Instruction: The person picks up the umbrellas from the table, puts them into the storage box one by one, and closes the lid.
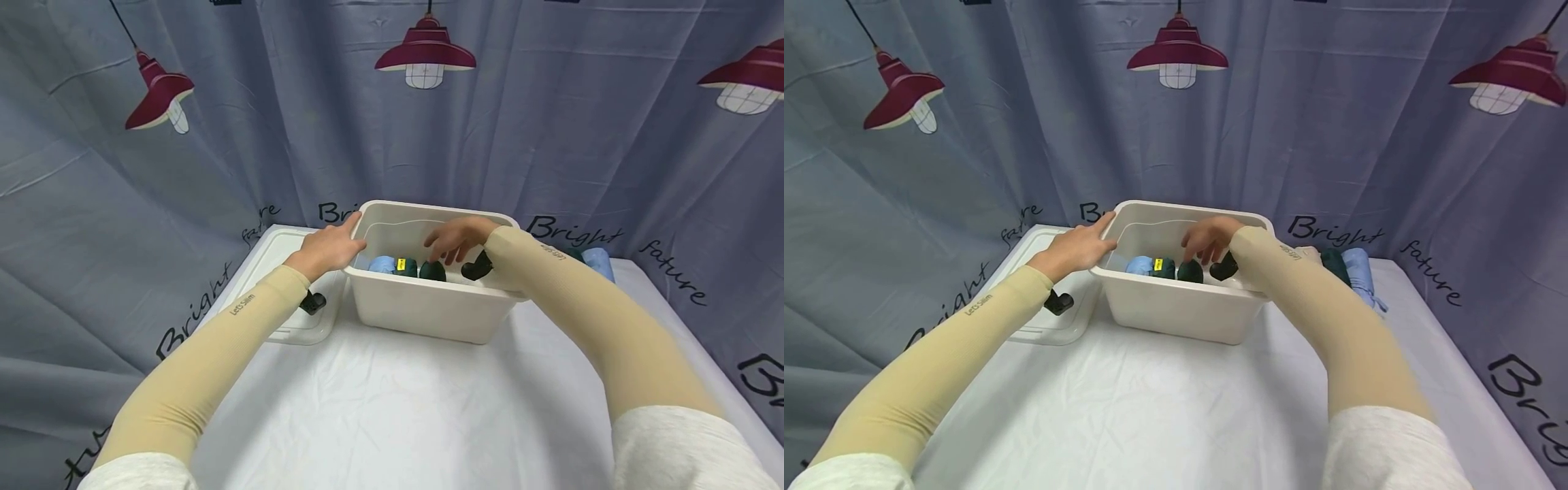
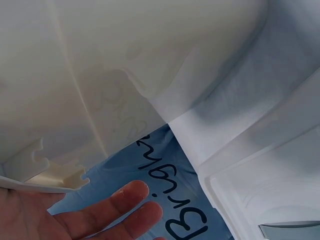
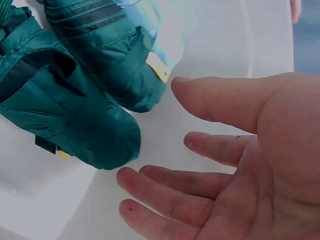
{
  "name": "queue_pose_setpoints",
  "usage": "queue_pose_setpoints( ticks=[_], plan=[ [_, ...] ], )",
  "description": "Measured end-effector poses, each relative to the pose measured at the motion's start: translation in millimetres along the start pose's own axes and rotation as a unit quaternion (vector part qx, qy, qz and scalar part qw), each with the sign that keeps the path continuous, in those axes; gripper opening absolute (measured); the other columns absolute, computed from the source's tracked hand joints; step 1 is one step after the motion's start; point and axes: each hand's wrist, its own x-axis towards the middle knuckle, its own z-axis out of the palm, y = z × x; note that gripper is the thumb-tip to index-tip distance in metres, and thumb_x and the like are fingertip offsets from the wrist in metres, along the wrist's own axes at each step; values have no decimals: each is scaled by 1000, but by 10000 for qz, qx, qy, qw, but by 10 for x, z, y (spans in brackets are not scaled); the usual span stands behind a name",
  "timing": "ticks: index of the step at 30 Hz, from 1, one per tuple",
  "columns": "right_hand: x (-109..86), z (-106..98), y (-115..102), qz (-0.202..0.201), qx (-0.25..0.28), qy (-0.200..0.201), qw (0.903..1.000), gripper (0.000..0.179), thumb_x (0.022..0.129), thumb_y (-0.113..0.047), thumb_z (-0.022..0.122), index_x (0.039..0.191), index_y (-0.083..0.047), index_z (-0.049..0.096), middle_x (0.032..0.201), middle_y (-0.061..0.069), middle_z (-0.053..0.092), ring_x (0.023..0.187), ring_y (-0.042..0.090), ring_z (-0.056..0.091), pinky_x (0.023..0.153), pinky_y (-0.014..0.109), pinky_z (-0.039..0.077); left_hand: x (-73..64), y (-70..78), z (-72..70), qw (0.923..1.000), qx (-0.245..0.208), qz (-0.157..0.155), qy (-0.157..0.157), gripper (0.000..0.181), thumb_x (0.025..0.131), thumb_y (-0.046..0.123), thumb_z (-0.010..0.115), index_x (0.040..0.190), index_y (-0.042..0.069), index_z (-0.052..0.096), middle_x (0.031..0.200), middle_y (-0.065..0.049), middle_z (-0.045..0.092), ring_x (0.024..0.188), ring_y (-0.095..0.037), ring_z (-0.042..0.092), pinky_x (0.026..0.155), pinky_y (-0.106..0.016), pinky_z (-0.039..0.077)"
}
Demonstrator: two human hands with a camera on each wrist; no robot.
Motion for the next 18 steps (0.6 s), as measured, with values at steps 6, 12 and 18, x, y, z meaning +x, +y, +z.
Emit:
queue_pose_setpoints(
  ticks=[6,12,18],
  plan=[
    [-130,-78,19,-167,-64,153,9997,71,99,-25,59,159,-7,27,154,21,44,138,40,48,112,51,40,-2,16,-18,10000,34,0,-21,72,100,51,38,163,33,8,119,-11,69,94,-28,66,76,-49,49],
    [-310,-106,19,-295,0,256,9992,70,99,-28,60,159,-9,29,156,19,41,137,37,49,114,51,37,-23,32,-21,10000,-1,16,-73,72,99,50,36,163,33,7,117,-12,69,94,-28,66,77,-50,48],
    [-481,-106,56,-423,82,387,9983,67,100,-29,60,157,-9,32,156,18,39,137,35,49,114,51,37,-39,34,-1,10000,-25,59,-39,72,100,49,36,163,32,8,113,-13,69,87,-28,65,73,-49,48]
  ],
)
